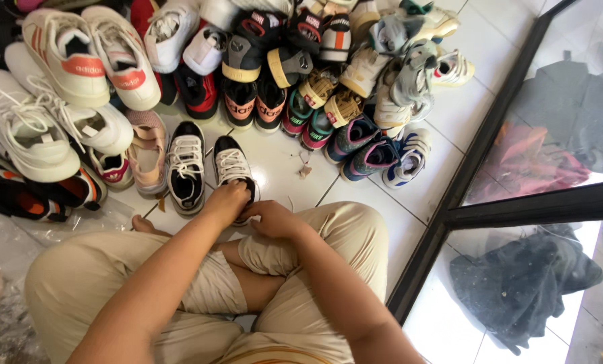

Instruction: The person laces a pair of black and white shoes while sitting on the floor, using a cloth to wipe one of the shoes before finishing the lacing.

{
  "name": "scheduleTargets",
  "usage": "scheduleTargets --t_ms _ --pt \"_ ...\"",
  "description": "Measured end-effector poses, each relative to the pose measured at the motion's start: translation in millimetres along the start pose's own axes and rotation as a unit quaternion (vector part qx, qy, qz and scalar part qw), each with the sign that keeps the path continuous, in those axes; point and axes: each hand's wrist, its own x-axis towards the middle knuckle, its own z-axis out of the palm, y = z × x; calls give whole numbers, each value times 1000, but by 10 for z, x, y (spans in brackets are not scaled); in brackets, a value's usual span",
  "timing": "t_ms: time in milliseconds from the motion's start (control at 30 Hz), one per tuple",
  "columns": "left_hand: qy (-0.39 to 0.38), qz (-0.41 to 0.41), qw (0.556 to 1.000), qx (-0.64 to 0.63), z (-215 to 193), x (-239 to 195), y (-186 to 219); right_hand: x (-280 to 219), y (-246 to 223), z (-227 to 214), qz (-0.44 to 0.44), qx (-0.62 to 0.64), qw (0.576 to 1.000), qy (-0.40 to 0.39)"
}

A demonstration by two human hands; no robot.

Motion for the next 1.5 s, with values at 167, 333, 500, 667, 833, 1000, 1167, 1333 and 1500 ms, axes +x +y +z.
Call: scheduleTargets --t_ms 167,333,500,667,833,1000,1167,1333,1500 --pt "-74 -79 987 -116 -285 -112 74 91 380 62 184 236 937 177" --pt "-37 -293 914 -278 -742 -221 -187 359 1022 332 272 147 918 250" --pt "-38 -386 869 -307 -616 -180 -171 509 979 482 294 73 936 177" --pt "-117 -417 847 -308 -757 -99 -65 485 793 494 257 -34 956 139" --pt "-151 -416 843 -307 -493 -9 -119 466 592 384 228 -39 961 149" --pt "-140 -423 845 -297 -368 26 -124 501 520 336 222 -41 963 144" --pt "-119 -398 871 -261 -574 -18 -54 508 538 344 245 2 955 169" --pt "-163 -404 861 -260 -205 -79 -111 484 717 410 243 36 949 200" --pt "-225 -410 820 -331 -620 -206 -104 432 843 373 256 128 928 240"
